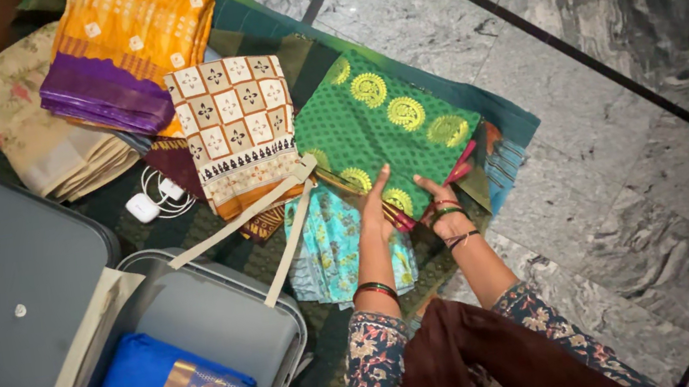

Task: The person opens a suitcase and methodically places folded fabrics inside, arranging them neatly. The person continues to add more folded fabrics until the suitcase is full.

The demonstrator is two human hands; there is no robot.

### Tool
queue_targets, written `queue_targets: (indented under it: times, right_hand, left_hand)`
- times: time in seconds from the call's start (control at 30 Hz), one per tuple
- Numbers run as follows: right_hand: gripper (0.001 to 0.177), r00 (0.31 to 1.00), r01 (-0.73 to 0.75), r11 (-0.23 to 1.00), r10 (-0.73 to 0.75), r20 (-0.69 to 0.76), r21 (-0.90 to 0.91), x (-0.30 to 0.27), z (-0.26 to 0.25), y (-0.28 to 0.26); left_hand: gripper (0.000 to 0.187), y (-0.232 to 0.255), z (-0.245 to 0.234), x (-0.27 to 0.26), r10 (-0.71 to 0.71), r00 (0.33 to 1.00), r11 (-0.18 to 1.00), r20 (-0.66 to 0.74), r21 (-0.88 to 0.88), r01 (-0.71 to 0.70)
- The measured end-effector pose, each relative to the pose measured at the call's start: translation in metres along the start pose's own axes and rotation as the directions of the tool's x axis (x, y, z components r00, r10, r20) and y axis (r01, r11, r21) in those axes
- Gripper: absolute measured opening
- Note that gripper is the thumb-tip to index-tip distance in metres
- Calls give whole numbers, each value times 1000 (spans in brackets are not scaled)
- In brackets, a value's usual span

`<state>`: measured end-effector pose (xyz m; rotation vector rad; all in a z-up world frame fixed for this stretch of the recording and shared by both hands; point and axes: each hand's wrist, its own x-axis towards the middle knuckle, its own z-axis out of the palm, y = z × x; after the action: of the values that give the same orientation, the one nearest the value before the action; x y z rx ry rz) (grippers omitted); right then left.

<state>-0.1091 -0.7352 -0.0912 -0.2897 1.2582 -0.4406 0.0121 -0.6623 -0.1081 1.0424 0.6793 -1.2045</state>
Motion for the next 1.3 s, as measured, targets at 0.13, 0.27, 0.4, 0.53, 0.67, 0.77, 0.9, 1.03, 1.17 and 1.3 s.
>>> queue_targets:
  times: [0.13, 0.27, 0.4, 0.53, 0.67, 0.77, 0.9, 1.03, 1.17, 1.3]
  right_hand:
    - [57, 969, 221, 975, -222, 107, 22, -36, 24, -13]
    - [70, 908, 149, 981, -184, 376, 121, -77, 6, -29]
    - [76, 774, -125, 948, -92, 627, 294, -108, -41, -41]
    - [74, 772, -177, 937, -58, 633, 301, -106, -44, -40]
    - [74, 724, -203, 948, -25, 689, 247, -128, -28, -43]
    - [74, 659, -235, 954, 15, 752, 187, -160, -6, -47]
    - [74, 568, -262, 964, 108, 816, 55, -198, 27, -56]
    - [76, 464, -283, 948, 268, 844, -145, -227, 56, -49]
    - [77, 382, -208, 917, 397, 835, -341, -219, 115, -43]
    - [80, 468, 54, 792, 517, 716, -608, -213, 127, -11]
  left_hand:
    - [82, 9, 10, -12, 94, 995, 994, -34, 59, -91]
    - [71, 18, 12, -38, 121, 984, 993, 128, -18, -119]
    - [63, 37, 2, -87, 93, 957, 987, 276, 98, -125]
    - [67, 57, -3, -160, 140, 896, 962, 422, 158, -225]
    - [73, 84, -9, -226, 294, 795, 900, 531, 126, -417]
    - [72, 101, -31, -262, 372, 773, 879, 514, 73, -472]
    - [72, 104, -78, -291, 351, 803, 934, 482, -119, -336]
    - [72, 89, -130, -326, 423, 800, 906, 426, -206, -369]
    - [78, 91, -181, -378, 541, 793, 816, 279, 53, -575]
    - [76, 94, -227, -406, 555, 820, 750, 140, 342, -566]
